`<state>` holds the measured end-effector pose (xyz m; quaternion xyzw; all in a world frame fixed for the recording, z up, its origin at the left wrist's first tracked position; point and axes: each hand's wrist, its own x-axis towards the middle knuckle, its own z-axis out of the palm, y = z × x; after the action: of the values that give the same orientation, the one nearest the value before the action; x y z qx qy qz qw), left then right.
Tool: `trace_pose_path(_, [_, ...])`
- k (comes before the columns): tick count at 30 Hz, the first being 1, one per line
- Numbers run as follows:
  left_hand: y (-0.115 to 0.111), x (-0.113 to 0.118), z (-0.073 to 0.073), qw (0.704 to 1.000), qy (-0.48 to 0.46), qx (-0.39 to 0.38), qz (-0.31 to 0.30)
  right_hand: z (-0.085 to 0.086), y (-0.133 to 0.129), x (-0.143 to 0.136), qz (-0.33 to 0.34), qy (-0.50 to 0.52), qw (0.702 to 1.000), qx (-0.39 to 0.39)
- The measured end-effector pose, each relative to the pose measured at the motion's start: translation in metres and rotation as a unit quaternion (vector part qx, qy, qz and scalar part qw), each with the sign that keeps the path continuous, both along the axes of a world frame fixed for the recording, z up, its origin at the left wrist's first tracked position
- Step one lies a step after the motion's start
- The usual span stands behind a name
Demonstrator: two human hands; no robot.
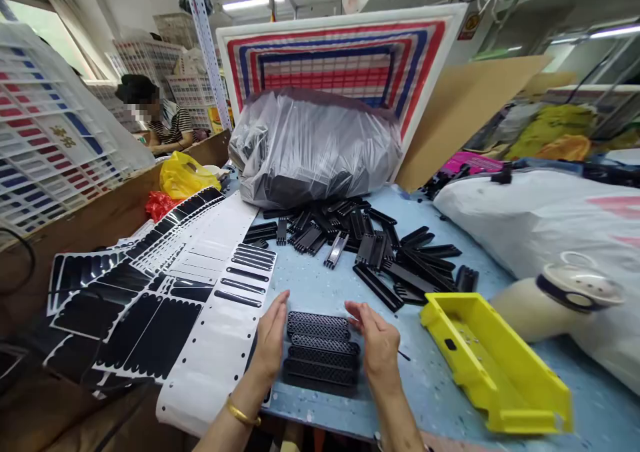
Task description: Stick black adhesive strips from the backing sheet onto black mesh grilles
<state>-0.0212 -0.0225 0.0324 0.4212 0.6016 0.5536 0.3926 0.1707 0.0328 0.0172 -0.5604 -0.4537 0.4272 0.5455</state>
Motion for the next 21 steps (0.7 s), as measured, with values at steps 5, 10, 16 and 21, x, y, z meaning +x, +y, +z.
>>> trace_pose_path(5, [0.004, 0.011, -0.008, 1.0, -0.004, -0.003, -0.013, -0.001, 0.002, -0.02, 0.027, 0.015, 0.999, -0.017])
trace_pose_path(10, [0.003, 0.008, -0.007, 1.0, -0.003, 0.004, -0.015, 0.003, 0.005, -0.017, 0.031, 0.036, 0.999, -0.027])
trace_pose_path(16, [-0.002, 0.01, -0.003, 0.999, 0.019, -0.017, -0.023, -0.005, 0.011, -0.006, 0.014, 0.074, 0.996, -0.038])
trace_pose_path(21, [-0.008, 0.013, 0.006, 0.999, 0.022, -0.04, -0.02, -0.007, 0.017, -0.003, 0.018, 0.018, 0.999, -0.048])
